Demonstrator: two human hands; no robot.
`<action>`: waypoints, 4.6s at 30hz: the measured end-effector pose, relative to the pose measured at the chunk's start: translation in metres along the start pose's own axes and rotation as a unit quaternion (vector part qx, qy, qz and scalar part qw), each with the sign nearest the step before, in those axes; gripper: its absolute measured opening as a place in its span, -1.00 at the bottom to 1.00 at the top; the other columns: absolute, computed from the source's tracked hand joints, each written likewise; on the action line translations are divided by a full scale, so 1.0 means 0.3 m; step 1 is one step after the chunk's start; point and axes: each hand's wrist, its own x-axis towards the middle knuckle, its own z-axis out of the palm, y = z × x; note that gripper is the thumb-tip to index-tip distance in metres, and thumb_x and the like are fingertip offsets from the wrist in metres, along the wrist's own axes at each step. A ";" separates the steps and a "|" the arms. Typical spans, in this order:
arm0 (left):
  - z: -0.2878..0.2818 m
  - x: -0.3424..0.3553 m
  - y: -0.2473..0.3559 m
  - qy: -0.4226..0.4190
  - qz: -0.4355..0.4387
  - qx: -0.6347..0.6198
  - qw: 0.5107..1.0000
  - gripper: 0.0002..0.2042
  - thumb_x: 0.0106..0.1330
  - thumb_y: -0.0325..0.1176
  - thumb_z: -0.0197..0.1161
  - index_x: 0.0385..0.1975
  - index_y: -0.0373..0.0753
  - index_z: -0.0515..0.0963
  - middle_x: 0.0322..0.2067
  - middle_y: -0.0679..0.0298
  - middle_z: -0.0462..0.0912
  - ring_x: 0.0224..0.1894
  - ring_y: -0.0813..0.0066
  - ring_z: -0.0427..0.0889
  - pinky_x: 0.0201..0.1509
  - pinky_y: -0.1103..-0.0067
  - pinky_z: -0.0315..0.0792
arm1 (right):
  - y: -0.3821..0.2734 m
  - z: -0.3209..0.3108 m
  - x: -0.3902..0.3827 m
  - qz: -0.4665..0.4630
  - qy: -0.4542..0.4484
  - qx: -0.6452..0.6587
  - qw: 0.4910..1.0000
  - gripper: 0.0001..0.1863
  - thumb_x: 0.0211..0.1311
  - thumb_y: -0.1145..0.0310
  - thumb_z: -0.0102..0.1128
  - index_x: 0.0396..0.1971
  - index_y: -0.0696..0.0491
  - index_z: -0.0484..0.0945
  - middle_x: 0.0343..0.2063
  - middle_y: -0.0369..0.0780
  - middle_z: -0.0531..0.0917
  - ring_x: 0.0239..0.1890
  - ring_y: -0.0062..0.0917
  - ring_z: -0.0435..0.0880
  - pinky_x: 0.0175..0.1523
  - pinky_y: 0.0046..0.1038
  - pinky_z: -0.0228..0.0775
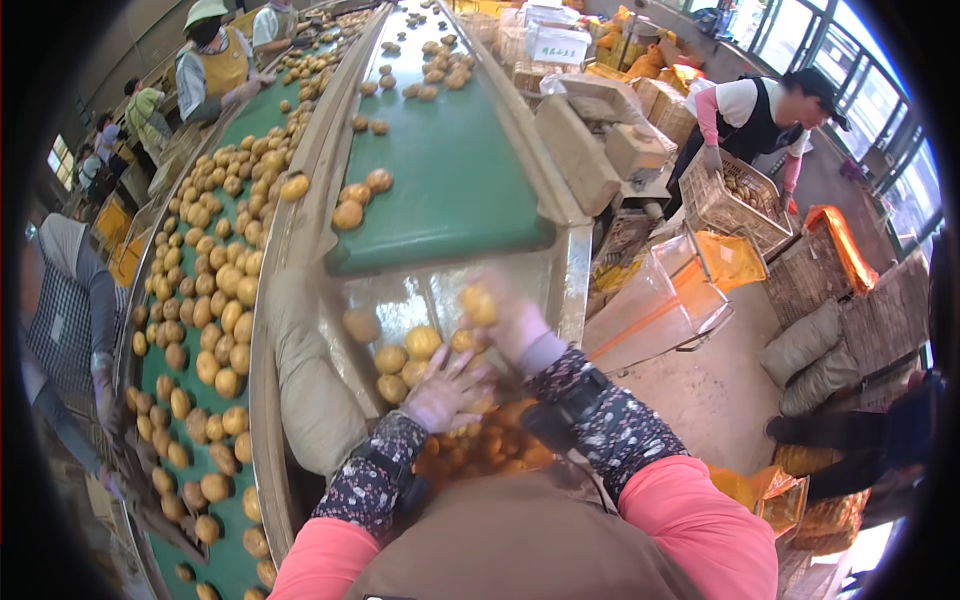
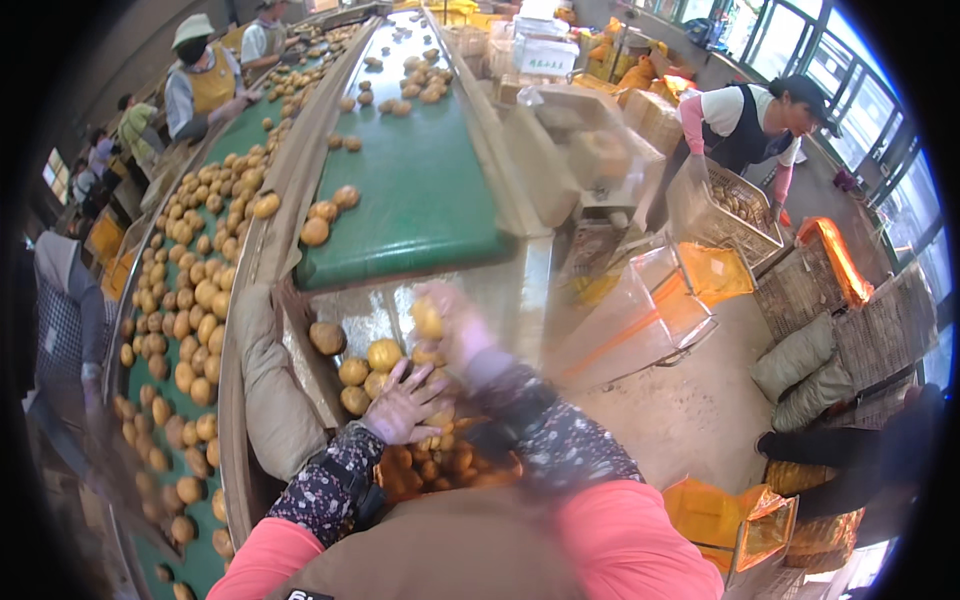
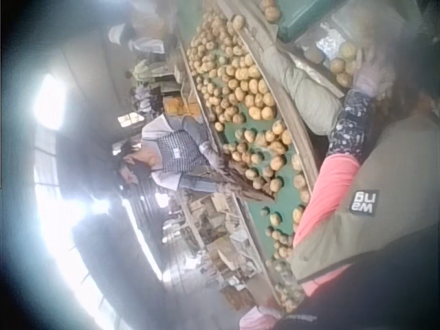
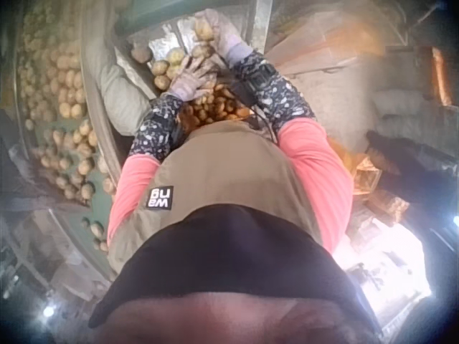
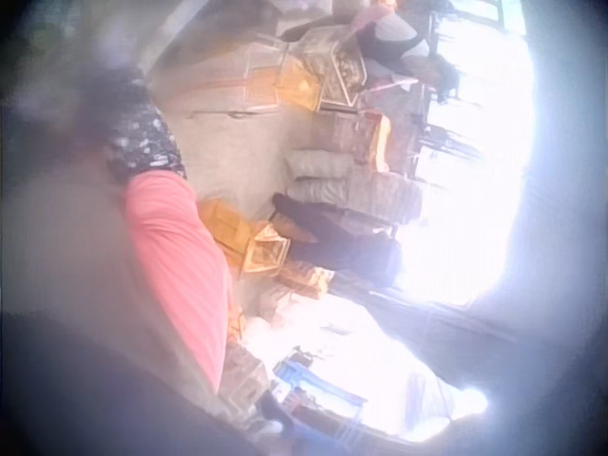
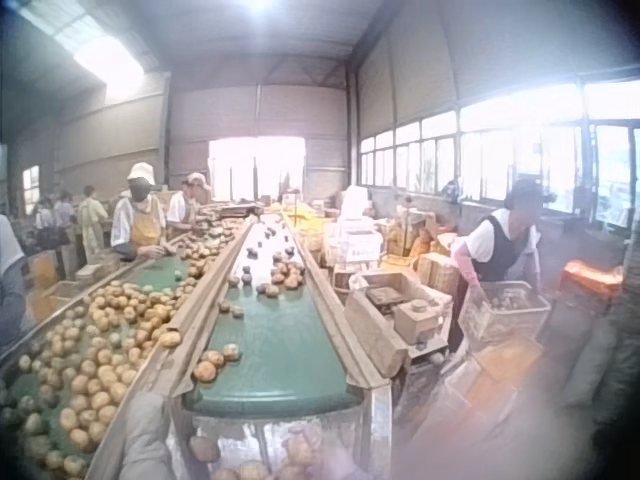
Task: The person stands at a conveyor belt and repeatedly scoops potatoes from the belt into a clear plastic bag. They continue filling the bag as potatoes move along the belt, then hand the filled bag to a coworker and receive a new empty bag to repeat the process.
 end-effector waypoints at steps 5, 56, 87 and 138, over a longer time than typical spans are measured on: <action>-0.021 0.017 0.000 -0.018 -0.008 0.010 1.000 -0.41 0.24 0.20 0.26 0.24 0.14 0.51 0.37 0.29 0.35 0.51 0.04 0.11 0.54 -0.11 -0.14 | -0.439 -0.079 -0.099 -0.586 0.151 -0.107 0.789 -0.61 0.43 0.34 0.17 0.21 -0.06 0.43 -0.23 -0.29 0.54 -0.30 -0.64 0.52 -0.19 -0.55 0.46; 0.206 -0.099 -0.082 0.030 -0.101 0.029 0.994 -0.46 0.22 0.10 0.29 0.19 0.07 0.54 0.30 0.29 0.42 0.53 0.02 0.00 0.45 -0.29 -0.17 | 0.819 -0.590 -0.290 0.306 0.130 -0.475 0.815 -0.55 0.40 0.26 0.10 0.21 0.10 0.36 -0.15 -0.01 0.68 -0.13 -0.20 0.73 -0.04 -0.25 0.61; 0.137 -0.188 -0.039 -0.025 -0.239 -0.327 0.914 -0.43 0.30 0.10 0.18 0.23 -0.08 0.53 0.19 0.11 0.59 0.29 0.13 0.50 0.41 0.32 0.31 | 0.346 0.439 0.145 -0.242 -0.266 -0.718 0.596 -0.33 0.22 0.23 0.15 0.36 0.06 0.36 0.11 -0.05 0.63 0.09 -0.14 0.63 0.19 -0.21 0.49; -0.113 0.027 0.028 -0.017 -0.058 0.010 0.998 -0.33 0.08 0.17 0.42 0.26 0.27 0.48 0.38 0.24 0.31 0.27 -0.03 0.38 0.20 0.07 0.41 | -0.172 -0.290 -0.177 -0.053 -0.225 0.319 0.919 -0.46 0.51 -0.07 -0.01 0.25 0.01 0.42 -0.10 -0.09 0.67 -0.36 -0.41 0.67 -0.49 -0.55 0.43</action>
